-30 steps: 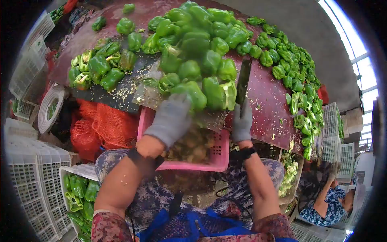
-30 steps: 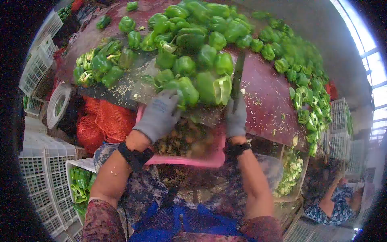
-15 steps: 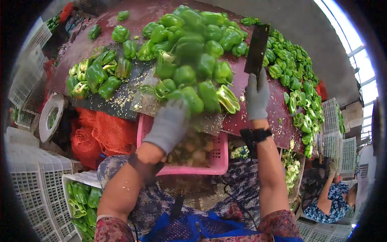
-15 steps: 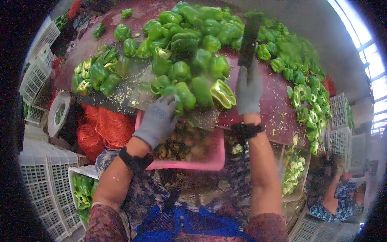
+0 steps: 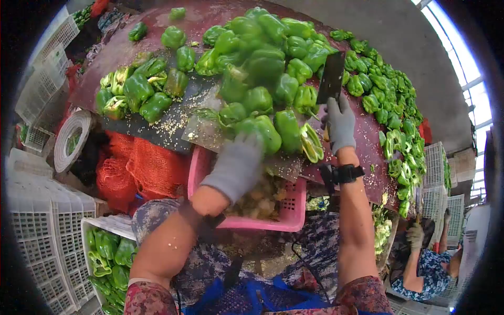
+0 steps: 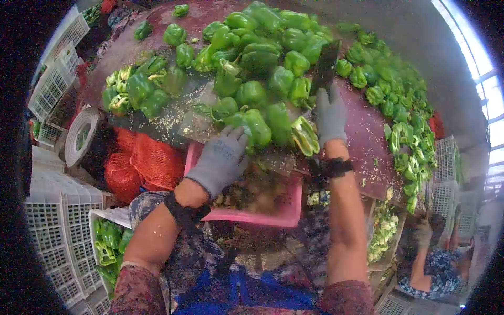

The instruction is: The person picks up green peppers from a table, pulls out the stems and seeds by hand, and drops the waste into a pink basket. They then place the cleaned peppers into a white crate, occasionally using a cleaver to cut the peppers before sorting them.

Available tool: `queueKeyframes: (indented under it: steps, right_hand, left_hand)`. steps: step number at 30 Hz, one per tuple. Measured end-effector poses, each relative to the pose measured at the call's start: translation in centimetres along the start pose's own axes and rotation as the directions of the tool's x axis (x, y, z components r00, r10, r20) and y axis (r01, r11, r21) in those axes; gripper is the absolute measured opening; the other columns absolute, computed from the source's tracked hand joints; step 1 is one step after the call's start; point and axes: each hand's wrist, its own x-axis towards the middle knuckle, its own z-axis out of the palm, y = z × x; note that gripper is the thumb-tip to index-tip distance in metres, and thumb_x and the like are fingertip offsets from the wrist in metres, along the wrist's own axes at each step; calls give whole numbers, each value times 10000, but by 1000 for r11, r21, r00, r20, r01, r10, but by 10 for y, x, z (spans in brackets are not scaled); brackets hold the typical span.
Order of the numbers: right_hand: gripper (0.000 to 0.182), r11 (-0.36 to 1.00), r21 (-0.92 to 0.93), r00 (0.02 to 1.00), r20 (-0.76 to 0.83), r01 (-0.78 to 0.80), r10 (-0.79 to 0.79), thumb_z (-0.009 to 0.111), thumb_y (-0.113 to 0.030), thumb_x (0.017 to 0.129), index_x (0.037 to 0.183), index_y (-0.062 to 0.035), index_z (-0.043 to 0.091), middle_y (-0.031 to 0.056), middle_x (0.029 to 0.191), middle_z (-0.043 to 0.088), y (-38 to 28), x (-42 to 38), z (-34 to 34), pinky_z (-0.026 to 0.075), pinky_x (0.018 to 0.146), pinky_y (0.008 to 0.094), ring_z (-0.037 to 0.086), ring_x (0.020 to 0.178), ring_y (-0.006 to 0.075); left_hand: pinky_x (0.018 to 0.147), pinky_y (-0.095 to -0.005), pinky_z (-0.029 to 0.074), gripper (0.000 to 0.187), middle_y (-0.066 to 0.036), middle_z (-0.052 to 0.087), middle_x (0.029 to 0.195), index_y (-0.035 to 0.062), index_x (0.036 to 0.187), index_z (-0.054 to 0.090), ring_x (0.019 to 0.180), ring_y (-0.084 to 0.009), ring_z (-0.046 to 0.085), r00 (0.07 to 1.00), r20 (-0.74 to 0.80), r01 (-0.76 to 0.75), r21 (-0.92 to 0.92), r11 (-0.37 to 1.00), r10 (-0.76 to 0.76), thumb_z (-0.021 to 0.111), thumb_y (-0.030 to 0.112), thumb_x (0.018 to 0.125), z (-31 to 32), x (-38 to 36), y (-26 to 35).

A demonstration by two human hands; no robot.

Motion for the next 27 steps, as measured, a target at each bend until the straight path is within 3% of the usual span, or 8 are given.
queueKeyframes:
  steps: [3, 6, 9, 10, 13, 15, 24, 27]
  right_hand:
    - [439, 914, -175, 911, -133, 366, -390, 553, -283, 945, 1272, 10, 553, 194, 1040, 671, -14, -3, 28, 527, 765, 404, 643, 815, 330]
    - [458, 811, -584, 990, 128, 35, 49, 577, -296, 910, 1212, 49, 585, 199, 1019, 680, 20, 8, 83, 519, 795, 379, 647, 886, 313]
    - [442, 955, -273, 902, 375, -115, 216, 608, -301, 887, 1143, 59, 619, 159, 1001, 692, 32, 40, 70, 521, 773, 362, 649, 854, 270]
    - [458, 970, -240, 904, 406, -35, 133, 546, -361, 919, 1142, 30, 630, 224, 936, 697, 66, 55, 65, 513, 789, 417, 666, 868, 337]
    - [433, 997, -61, 974, 220, -44, 57, 563, -298, 947, 1227, 32, 601, 191, 931, 701, 6, 4, 34, 520, 785, 392, 664, 869, 274]
    - [383, 996, 83, 997, 68, 28, -34, 583, -244, 952, 1245, 2, 604, 81, 872, 656, 5, -9, 30, 483, 633, 312, 591, 713, 145]
    - [372, 881, -67, 884, 42, 468, -466, 547, -158, 987, 1338, -34, 558, 12, 890, 638, -27, -89, 55, 474, 566, 247, 545, 637, 63]
    - [383, 900, -28, 900, 51, 435, -433, 535, -148, 991, 1354, -26, 542, 25, 924, 658, 0, -106, 54, 495, 619, 270, 561, 672, 90]
  left_hand:
    - [923, -449, 496, 448, -156, 567, 1233, 9, 1161, 566, 1175, -337, 543, 1000, -23, 12, 3, 1000, -12, 689, 228, 789, 6, 2, 0]
    - [925, -450, 494, 456, -160, 567, 1235, 5, 1167, 563, 1178, -342, 540, 999, 31, 14, 37, 999, -15, 688, 224, 788, 2, 1, 1]
    - [928, -451, 492, 431, -156, 566, 1244, 34, 1162, 572, 1178, -341, 540, 999, -47, 24, -26, 999, -25, 687, 219, 790, 12, -2, -8]
    - [920, -453, 496, 420, -157, 569, 1239, 44, 1160, 576, 1160, -345, 552, 997, -68, 30, -62, 998, -34, 685, 219, 793, 15, -3, -10]
    - [896, -461, 508, 392, -160, 576, 1227, 72, 1160, 584, 1100, -358, 587, 993, -84, 70, -144, 987, -82, 673, 221, 809, 14, -8, -15]
    - [876, -468, 516, 375, -164, 582, 1220, 85, 1168, 588, 1053, -366, 611, 994, -16, 108, -174, 979, -112, 660, 226, 828, -1, -12, -9]
    - [903, -475, 511, 402, -192, 593, 1214, 62, 1230, 573, 1049, -391, 616, 988, 26, 153, -257, 954, -152, 630, 237, 873, 1, -13, -11]
    - [948, -471, 495, 473, -205, 580, 1267, 76, 1295, 537, 1091, -406, 603, 968, 18, 243, -322, 915, -250, 641, 253, 869, 1, -10, -12]
